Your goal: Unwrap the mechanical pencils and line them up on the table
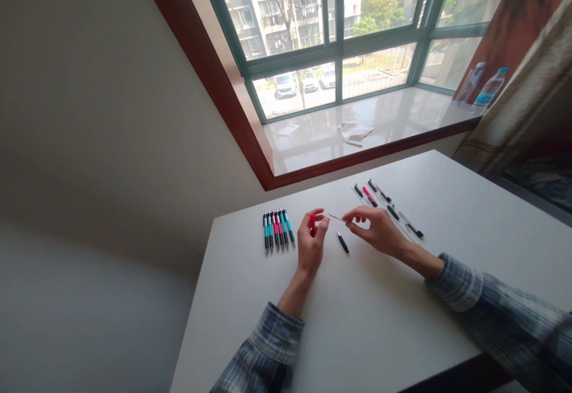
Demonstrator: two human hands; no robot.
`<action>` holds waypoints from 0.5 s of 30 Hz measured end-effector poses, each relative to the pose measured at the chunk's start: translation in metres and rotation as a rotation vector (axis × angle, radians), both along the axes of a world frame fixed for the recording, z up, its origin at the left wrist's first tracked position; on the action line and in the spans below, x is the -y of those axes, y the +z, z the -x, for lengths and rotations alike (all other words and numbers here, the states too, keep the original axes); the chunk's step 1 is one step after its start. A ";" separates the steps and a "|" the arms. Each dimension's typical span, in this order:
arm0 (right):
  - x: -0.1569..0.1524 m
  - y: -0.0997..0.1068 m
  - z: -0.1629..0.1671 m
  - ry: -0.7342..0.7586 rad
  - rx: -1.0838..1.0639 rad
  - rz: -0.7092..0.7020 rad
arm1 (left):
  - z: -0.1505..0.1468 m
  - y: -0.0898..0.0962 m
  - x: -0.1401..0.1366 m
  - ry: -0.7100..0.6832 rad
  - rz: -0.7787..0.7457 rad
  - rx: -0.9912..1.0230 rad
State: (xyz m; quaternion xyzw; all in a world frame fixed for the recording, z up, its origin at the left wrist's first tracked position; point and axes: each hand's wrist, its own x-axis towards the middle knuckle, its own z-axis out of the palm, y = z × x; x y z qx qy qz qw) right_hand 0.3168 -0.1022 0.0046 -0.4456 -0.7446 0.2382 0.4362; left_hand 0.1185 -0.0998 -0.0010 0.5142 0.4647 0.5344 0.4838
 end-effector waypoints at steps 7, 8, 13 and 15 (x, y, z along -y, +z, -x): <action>-0.011 0.000 -0.002 -0.001 -0.289 0.188 | -0.004 -0.004 0.001 -0.113 0.051 0.157; -0.013 0.003 -0.001 0.010 -0.342 0.203 | -0.005 -0.004 0.002 -0.120 0.056 0.157; -0.023 0.037 0.012 0.096 -0.443 0.184 | -0.006 -0.001 0.008 -0.180 0.091 0.167; -0.028 0.053 0.019 0.179 -0.414 0.180 | -0.003 -0.003 0.009 -0.185 0.107 0.181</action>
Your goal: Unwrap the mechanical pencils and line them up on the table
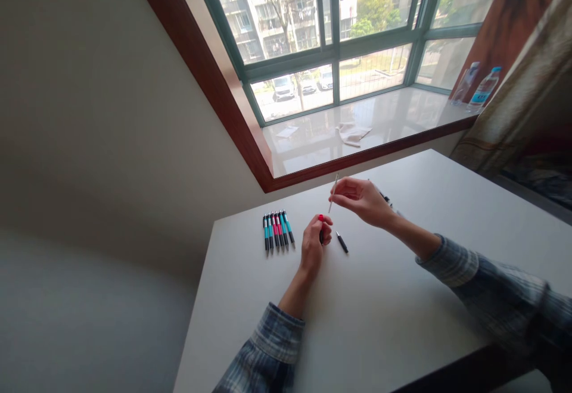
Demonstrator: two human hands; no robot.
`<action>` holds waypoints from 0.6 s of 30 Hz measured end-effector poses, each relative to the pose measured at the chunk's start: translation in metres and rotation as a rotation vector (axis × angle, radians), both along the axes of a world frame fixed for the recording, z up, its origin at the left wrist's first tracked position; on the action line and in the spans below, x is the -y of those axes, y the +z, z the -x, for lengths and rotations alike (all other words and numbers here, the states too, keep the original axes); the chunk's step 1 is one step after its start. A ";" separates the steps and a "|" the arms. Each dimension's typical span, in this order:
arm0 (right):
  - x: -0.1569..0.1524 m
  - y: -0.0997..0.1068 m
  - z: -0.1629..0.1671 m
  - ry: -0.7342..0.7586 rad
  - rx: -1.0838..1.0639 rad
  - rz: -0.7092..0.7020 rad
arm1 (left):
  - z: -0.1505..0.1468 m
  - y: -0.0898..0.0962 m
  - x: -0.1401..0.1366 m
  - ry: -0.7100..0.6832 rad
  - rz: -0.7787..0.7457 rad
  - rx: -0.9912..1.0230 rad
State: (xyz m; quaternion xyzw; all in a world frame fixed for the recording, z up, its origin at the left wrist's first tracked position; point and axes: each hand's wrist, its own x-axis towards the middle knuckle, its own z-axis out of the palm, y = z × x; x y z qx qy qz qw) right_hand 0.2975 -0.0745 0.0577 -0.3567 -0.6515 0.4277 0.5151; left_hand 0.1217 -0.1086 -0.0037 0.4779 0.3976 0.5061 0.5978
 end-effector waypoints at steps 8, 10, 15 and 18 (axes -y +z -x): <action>-0.030 0.023 0.020 0.305 0.243 0.019 | 0.012 -0.016 -0.006 -0.009 0.010 0.081; -0.031 0.021 0.019 0.317 0.263 0.034 | 0.011 -0.018 -0.005 0.002 0.031 0.095; -0.029 0.019 0.016 0.330 0.252 0.041 | 0.010 -0.017 -0.003 0.014 0.052 0.084; -0.029 0.017 0.017 0.334 0.258 0.037 | 0.009 -0.017 -0.002 -0.008 0.037 0.067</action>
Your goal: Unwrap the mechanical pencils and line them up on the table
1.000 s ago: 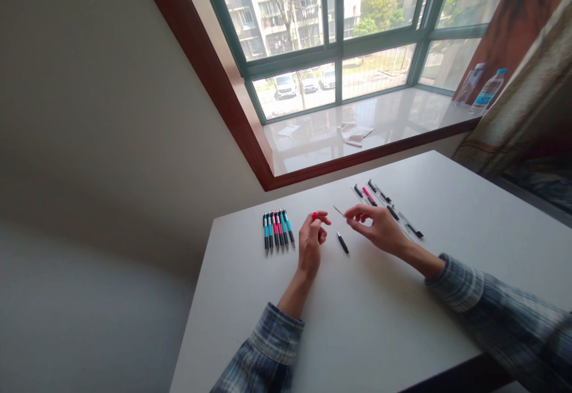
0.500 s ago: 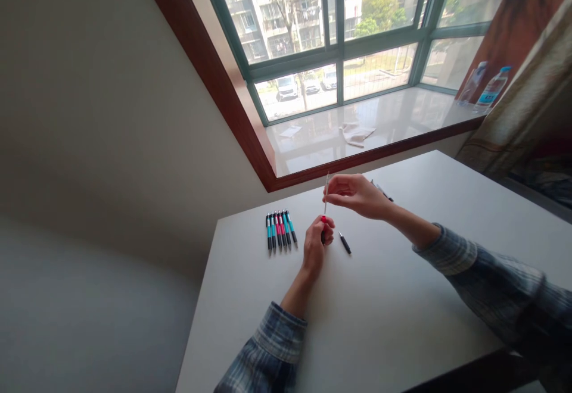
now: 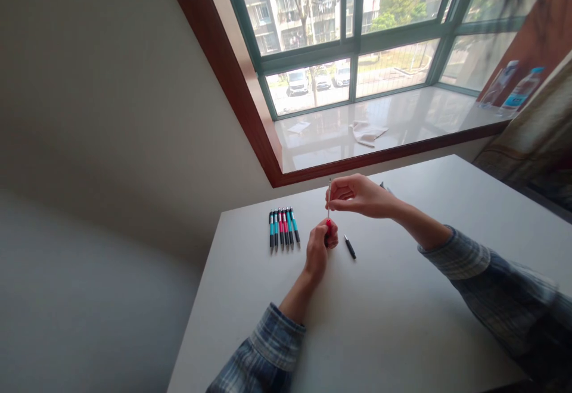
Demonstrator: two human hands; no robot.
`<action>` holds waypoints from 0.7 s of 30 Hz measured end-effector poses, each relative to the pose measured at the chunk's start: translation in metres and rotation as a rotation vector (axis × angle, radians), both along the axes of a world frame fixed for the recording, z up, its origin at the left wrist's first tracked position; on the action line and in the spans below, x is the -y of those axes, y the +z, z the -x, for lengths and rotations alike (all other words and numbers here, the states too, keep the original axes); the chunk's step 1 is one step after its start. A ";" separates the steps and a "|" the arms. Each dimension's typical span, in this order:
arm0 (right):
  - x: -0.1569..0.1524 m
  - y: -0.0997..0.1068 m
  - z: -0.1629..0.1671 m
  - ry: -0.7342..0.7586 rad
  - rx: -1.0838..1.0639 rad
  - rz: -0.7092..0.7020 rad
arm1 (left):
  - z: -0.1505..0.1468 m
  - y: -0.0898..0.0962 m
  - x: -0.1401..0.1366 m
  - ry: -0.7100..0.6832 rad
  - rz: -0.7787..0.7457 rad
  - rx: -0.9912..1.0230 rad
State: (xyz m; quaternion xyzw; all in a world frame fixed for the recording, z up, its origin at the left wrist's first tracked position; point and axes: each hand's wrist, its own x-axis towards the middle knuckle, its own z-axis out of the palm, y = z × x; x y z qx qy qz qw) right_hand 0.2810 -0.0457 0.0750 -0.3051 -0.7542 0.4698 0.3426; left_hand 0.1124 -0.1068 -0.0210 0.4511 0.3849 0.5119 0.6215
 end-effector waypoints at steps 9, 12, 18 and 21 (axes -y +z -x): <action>-0.001 -0.012 0.003 0.040 0.183 -0.086 | 0.000 0.001 -0.001 0.020 0.007 0.037; -0.003 -0.014 0.001 0.054 0.199 -0.082 | 0.000 0.001 -0.001 0.048 0.014 0.047; -0.009 -0.020 -0.001 0.060 0.146 -0.015 | 0.002 0.000 0.000 0.059 0.029 0.065; -0.008 -0.019 0.001 0.062 0.146 -0.023 | 0.001 0.001 0.001 0.046 0.029 0.052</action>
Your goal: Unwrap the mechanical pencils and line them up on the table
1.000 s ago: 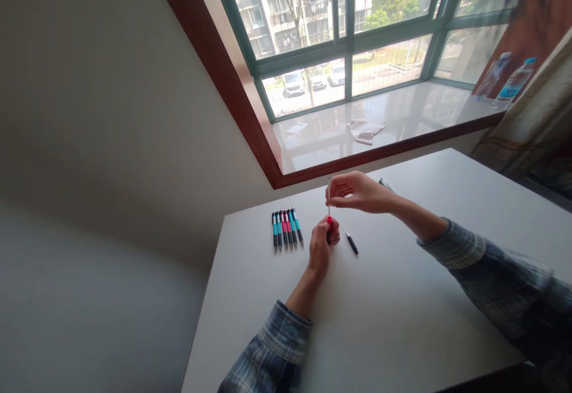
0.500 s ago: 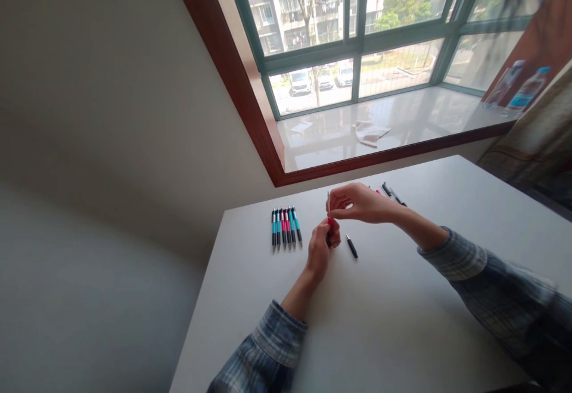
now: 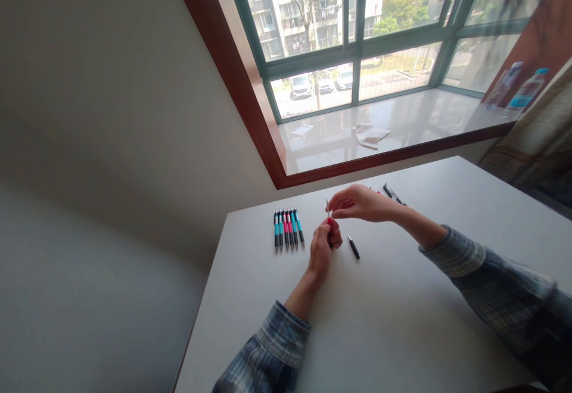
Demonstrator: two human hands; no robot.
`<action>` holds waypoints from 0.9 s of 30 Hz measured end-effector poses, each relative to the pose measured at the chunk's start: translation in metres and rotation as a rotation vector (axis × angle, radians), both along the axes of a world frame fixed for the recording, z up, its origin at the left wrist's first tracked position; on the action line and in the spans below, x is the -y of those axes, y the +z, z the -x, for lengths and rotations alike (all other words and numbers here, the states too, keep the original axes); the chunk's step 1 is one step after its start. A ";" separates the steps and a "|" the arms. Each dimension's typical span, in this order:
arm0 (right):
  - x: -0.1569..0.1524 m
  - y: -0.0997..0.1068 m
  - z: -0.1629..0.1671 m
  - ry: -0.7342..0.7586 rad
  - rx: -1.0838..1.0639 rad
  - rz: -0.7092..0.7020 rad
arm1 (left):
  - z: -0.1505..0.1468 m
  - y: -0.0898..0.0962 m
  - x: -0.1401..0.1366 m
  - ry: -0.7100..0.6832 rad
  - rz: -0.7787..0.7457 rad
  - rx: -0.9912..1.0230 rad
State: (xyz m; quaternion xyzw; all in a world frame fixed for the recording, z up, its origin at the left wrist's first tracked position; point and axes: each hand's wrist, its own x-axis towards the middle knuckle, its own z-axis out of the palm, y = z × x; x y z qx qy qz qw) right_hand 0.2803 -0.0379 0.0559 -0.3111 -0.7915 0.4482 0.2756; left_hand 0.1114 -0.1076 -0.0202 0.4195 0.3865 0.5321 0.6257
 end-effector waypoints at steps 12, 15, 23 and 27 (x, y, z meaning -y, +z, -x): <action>0.001 0.000 0.001 -0.012 0.020 -0.038 | -0.002 0.002 -0.002 -0.024 0.002 0.009; 0.000 0.000 0.001 -0.015 0.039 -0.038 | -0.002 0.002 -0.002 -0.031 0.001 -0.004; 0.001 0.002 0.001 -0.028 0.080 -0.054 | 0.000 0.002 -0.002 -0.042 -0.026 -0.023; 0.002 0.004 0.002 -0.037 0.104 -0.080 | -0.001 0.002 -0.003 -0.042 -0.037 -0.039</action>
